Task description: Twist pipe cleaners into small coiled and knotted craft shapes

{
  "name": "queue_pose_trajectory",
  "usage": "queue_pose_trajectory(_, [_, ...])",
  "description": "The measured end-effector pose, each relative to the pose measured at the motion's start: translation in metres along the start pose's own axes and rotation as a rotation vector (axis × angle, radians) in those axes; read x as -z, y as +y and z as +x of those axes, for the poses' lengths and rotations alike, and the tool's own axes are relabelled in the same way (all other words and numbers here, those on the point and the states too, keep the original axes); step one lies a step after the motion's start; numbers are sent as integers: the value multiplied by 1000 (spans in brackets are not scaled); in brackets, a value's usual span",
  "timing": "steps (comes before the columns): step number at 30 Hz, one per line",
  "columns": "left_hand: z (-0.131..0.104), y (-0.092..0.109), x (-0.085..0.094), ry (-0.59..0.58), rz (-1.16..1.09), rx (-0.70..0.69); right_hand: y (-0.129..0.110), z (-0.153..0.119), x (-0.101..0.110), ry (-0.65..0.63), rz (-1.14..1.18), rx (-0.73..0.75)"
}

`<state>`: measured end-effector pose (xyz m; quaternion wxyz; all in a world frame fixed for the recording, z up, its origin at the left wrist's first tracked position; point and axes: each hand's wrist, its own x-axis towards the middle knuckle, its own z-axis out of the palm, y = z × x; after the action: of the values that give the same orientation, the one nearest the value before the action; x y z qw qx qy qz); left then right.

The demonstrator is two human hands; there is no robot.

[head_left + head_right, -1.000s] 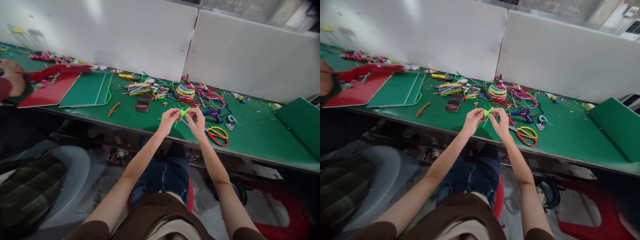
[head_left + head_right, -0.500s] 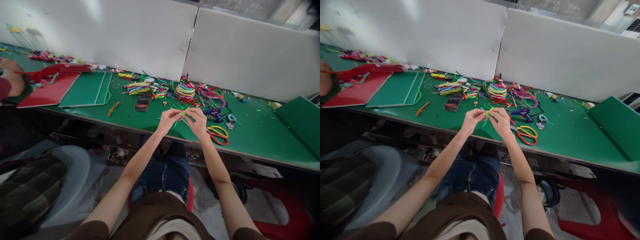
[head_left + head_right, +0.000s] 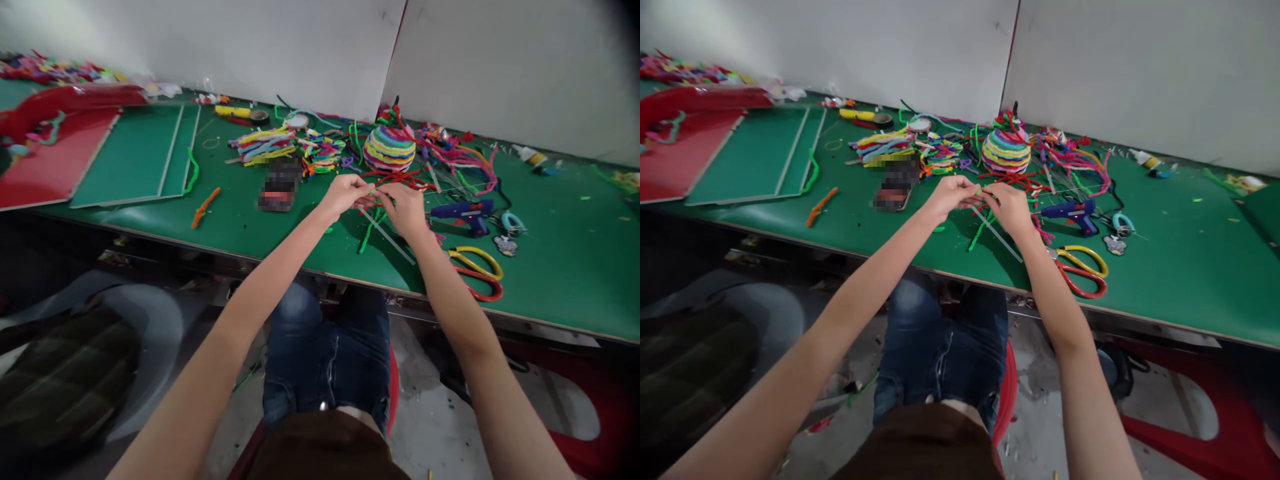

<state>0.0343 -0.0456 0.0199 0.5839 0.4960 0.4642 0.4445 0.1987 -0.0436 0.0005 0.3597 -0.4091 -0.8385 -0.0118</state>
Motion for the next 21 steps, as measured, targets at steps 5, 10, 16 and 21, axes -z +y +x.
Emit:
queue_pose_trajectory(5, [11,5,1,-72,128,88,-8,5,4,-109,-261,-2])
queue_pose_trajectory(10, [33,1,13,-226,232,99,-15,17,3,-328,-505,-46])
queue_pose_trajectory(16, [44,-5,29,-415,307,118,-8,12,-6,-193,-371,71])
queue_pose_trajectory(21, [27,-7,25,-372,409,18,-6,3,-3,-129,-188,54])
